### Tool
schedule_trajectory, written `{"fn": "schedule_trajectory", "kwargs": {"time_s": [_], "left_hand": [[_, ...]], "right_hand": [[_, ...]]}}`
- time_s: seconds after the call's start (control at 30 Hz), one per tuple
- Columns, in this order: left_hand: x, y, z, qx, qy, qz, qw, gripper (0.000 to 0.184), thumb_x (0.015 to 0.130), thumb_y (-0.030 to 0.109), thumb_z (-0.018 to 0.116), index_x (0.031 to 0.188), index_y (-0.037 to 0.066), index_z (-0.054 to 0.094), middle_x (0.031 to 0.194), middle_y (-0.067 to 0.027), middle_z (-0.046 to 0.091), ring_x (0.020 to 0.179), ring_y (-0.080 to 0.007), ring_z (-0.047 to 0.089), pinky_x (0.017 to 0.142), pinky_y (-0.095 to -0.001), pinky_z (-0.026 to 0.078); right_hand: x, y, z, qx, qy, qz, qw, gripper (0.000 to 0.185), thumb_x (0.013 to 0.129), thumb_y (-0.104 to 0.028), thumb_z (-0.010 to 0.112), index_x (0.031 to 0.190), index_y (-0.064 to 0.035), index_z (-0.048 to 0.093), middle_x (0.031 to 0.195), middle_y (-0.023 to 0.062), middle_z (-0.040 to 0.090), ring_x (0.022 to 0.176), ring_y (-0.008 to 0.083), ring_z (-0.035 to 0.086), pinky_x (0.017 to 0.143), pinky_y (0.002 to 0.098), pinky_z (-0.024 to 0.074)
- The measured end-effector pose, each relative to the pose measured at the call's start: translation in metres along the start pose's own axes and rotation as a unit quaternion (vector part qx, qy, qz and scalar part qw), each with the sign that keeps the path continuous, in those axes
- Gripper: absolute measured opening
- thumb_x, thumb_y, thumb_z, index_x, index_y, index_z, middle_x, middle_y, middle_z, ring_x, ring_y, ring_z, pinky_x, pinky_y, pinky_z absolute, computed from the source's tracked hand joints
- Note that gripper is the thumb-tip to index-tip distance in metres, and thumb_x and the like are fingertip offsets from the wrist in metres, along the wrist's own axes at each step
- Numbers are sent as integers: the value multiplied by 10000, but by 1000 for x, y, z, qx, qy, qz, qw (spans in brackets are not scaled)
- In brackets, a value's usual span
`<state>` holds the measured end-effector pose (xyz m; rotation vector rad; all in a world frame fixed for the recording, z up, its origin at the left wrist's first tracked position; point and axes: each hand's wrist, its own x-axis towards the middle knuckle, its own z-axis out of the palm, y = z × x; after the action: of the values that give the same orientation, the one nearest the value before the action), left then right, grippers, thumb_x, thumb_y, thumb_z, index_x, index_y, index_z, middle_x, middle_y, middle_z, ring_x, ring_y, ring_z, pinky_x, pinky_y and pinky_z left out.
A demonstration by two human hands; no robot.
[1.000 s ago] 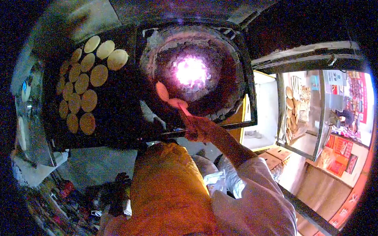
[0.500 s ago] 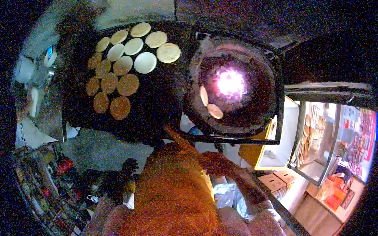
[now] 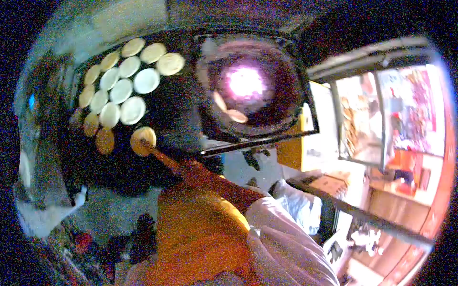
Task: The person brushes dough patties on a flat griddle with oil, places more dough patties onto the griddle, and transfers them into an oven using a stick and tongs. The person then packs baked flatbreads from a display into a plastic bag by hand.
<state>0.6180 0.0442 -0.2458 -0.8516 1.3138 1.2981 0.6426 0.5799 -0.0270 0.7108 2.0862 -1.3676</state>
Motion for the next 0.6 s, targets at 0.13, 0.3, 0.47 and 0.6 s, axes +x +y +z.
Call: {"fn": "schedule_trajectory", "kwargs": {"time_s": [0.13, 0.3, 0.47, 0.6], "left_hand": [[4, 26, 49, 89, 5, 21, 996, 413, 916, 414, 512, 1184, 103, 555, 971, -103, 602, 747, -273, 600, 593, -407, 484], [36, 64, 139, 181, -46, 18, 982, 309, 922, 340, 496, 1113, 111, 577, 872, -72, 575, 713, -242, 568, 633, -399, 477], [45, 79, 207, 310, -58, 51, 948, 220, 928, 266, 481, 1043, 120, 600, 774, -42, 549, 679, -210, 537, 673, -391, 470], [37, 73, 173, 267, -43, 21, 963, 203, 928, 252, 482, 1021, 123, 608, 745, -33, 546, 670, -202, 532, 677, -385, 468]], "right_hand": [[-69, 38, -52, 113, 22, 106, 988, 469, 909, -455, 589, 1084, -21, 621, 845, 101, 663, 772, 172, 628, 647, 345, 506], [-145, 102, -91, 322, 163, 25, 932, 548, 914, -462, 579, 1139, 38, 572, 842, 98, 633, 733, 160, 626, 595, 301, 508], [-167, 207, -119, 570, 132, 36, 810, 441, 928, -371, 588, 1144, 14, 563, 767, 51, 577, 634, 140, 584, 562, 280, 507], [-192, 140, -180, 330, 192, 166, 909, 475, 906, -189, 585, 1321, -63, 392, 702, 63, 592, 569, 149, 579, 520, 298, 505]]}}
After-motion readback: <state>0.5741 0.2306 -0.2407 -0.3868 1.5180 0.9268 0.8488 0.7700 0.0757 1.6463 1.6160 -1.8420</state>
